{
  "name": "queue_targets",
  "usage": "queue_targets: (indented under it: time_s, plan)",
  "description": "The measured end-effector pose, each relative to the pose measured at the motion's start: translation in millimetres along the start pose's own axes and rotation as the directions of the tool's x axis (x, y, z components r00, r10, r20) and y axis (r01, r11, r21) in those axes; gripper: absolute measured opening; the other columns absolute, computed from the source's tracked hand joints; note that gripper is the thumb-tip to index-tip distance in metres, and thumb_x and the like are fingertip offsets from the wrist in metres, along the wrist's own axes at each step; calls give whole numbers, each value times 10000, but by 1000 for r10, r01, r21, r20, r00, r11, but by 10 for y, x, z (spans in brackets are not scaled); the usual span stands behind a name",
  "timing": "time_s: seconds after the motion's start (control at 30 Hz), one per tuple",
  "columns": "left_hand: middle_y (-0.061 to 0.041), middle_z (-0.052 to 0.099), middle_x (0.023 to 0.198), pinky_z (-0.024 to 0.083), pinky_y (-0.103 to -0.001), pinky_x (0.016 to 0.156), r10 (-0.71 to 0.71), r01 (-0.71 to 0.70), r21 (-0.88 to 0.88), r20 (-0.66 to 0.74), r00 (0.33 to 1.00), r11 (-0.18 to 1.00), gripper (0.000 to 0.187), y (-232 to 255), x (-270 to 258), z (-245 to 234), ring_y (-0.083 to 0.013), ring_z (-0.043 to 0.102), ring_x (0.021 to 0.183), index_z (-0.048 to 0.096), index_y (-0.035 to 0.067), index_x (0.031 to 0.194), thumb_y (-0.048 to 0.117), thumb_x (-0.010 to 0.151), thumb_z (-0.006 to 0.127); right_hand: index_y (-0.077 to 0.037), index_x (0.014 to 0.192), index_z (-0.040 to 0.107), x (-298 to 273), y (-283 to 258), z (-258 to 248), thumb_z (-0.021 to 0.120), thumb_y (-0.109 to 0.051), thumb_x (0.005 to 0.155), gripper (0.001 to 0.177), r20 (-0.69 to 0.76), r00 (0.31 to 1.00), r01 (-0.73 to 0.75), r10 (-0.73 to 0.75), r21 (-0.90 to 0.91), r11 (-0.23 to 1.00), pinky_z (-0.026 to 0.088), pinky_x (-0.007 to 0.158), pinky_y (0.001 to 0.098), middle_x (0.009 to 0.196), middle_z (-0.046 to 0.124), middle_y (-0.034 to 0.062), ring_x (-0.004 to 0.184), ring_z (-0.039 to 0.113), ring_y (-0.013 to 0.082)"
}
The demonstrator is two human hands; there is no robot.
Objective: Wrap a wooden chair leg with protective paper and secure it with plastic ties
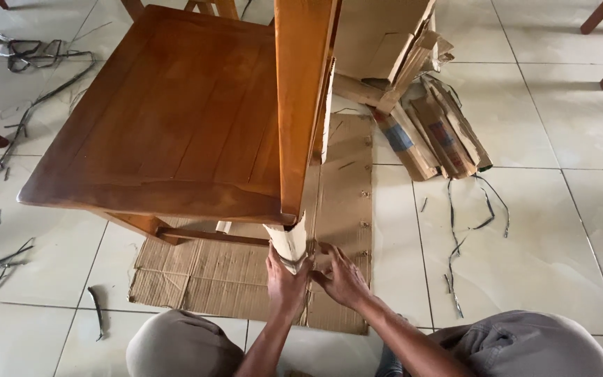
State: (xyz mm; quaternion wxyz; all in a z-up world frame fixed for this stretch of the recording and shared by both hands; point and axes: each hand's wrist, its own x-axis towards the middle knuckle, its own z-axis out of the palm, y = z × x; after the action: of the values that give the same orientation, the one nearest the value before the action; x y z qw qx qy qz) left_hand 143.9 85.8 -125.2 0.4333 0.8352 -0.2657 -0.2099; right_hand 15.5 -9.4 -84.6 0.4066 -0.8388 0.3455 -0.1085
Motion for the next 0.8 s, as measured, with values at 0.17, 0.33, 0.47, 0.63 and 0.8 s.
queue_targets:
  time_s: [0.17,0.33,0.47,0.63,0.8]
  plan:
    - [-245,509,1354,586,-479,806,67,-64,58,-49,997,996,968,-2,22,4,-389,642,1115,219,26,1574,530,880,667,-98,1454,393,-6,2,-2,738,-362,905,700,33,997,-69,69,25,997,644,785,426,1396,583,113,936,771,250]
    - [-228,547,1304,675,-416,667,51,-54,45,56,997,998,863,389,-114,-193,-344,735,971,195,-45,1556,426,962,606,-105,1480,327,6,78,45,707,-396,926,732,43,998,-46,46,16,999,646,830,452,1462,525,112,977,776,267]
    - [-235,530,1345,614,-456,795,49,-50,17,59,997,999,864,404,-151,-209,-377,689,1070,231,4,1558,471,942,617,-55,1459,327,-11,99,47,731,-342,919,733,38,997,-73,70,57,996,654,757,405,1460,523,142,909,806,262]
    - [-201,504,1362,610,-451,827,5,9,-92,158,987,996,858,449,-149,-305,-333,661,1133,185,72,1567,441,934,631,-65,1450,351,-24,211,89,732,-366,919,719,28,998,-62,61,8,998,629,771,420,1424,576,143,915,815,254]
    - [-303,255,1583,446,-516,1043,102,-102,6,36,994,995,1032,141,-125,-126,-436,380,1378,182,-45,1561,558,877,666,-110,1482,335,-32,283,100,743,-379,904,757,38,992,-118,118,6,993,631,876,455,1446,551,128,1043,774,293]
